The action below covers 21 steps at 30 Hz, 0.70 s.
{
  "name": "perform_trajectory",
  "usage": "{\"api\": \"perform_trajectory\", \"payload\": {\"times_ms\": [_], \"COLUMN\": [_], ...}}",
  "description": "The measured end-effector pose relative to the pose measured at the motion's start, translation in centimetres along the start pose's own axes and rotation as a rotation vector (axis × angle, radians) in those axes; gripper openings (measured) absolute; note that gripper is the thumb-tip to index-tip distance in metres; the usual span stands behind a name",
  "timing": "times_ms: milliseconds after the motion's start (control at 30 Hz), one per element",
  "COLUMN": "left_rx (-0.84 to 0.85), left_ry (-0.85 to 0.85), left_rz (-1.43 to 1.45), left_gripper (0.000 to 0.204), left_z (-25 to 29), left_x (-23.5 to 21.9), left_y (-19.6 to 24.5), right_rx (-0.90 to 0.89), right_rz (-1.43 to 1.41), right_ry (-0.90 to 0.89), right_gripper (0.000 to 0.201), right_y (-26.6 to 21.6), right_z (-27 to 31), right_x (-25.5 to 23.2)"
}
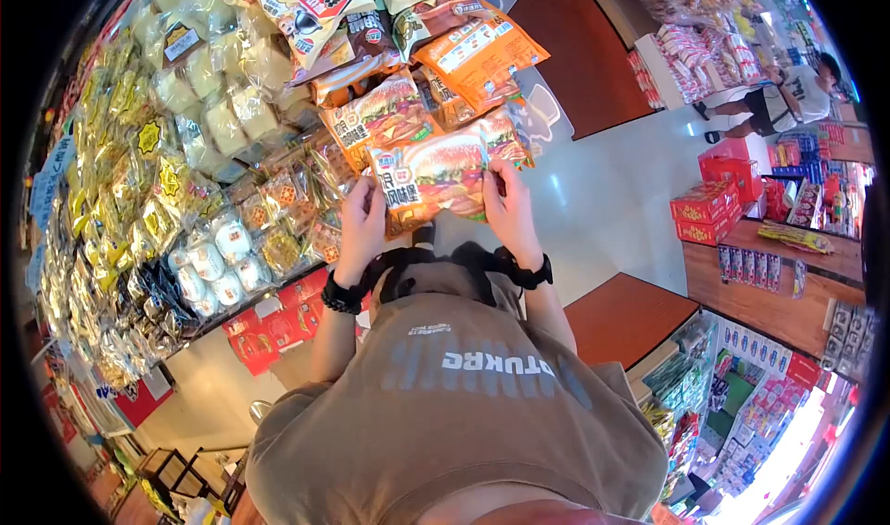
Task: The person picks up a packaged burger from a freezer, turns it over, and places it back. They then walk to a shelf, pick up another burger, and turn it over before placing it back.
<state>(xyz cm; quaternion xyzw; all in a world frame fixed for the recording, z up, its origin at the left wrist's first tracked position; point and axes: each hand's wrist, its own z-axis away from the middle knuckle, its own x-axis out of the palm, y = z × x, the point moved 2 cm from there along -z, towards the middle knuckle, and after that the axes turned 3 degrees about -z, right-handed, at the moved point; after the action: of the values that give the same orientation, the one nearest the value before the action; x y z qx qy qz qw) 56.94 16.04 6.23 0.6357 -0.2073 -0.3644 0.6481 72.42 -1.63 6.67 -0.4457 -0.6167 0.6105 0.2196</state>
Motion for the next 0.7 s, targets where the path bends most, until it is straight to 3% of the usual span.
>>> {"api": "perform_trajectory", "payload": {"times_ms": [133,233,267,367,500,533,700], "left_rx": [0.108,0.031,0.106,0.119,0.027,0.065,0.027], "left_ry": [0.11,0.164,0.179,0.283,0.372,0.449,0.506], "left_rz": [0.005,0.065,-0.017,-0.059,-0.077,-0.108,-0.075], "left_gripper": [0.013,0.013,0.012,0.011,0.012,0.013,0.014], "left_z": [-1.3,-1.8,-2.2,-3.2,-3.8,-4.0,-4.2], "left_x": [0.1,0.6,0.7,1.2,1.7,2.0,2.0], "left_y": [1.1,1.3,1.4,1.0,0.0,-0.1,0.3], "right_rx": [0.021,-0.024,-0.058,-0.089,-0.03,-0.089,-0.109], "right_rz": [-0.085,-0.126,-0.152,-0.137,-0.186,-0.194,-0.23], "right_ry": [-0.063,-0.084,-0.079,-0.087,-0.048,-0.004,-0.02], "right_gripper": [0.011,0.008,0.006,0.006,0.007,0.009,0.01], "right_y": [-0.8,-0.9,-1.0,0.5,1.1,1.3,1.6], "right_z": [-2.6,-4.3,-5.0,-6.9,-8.9,-9.3,-10.5], "right_x": [0.9,1.5,1.4,1.5,1.8,2.1,2.9]}}
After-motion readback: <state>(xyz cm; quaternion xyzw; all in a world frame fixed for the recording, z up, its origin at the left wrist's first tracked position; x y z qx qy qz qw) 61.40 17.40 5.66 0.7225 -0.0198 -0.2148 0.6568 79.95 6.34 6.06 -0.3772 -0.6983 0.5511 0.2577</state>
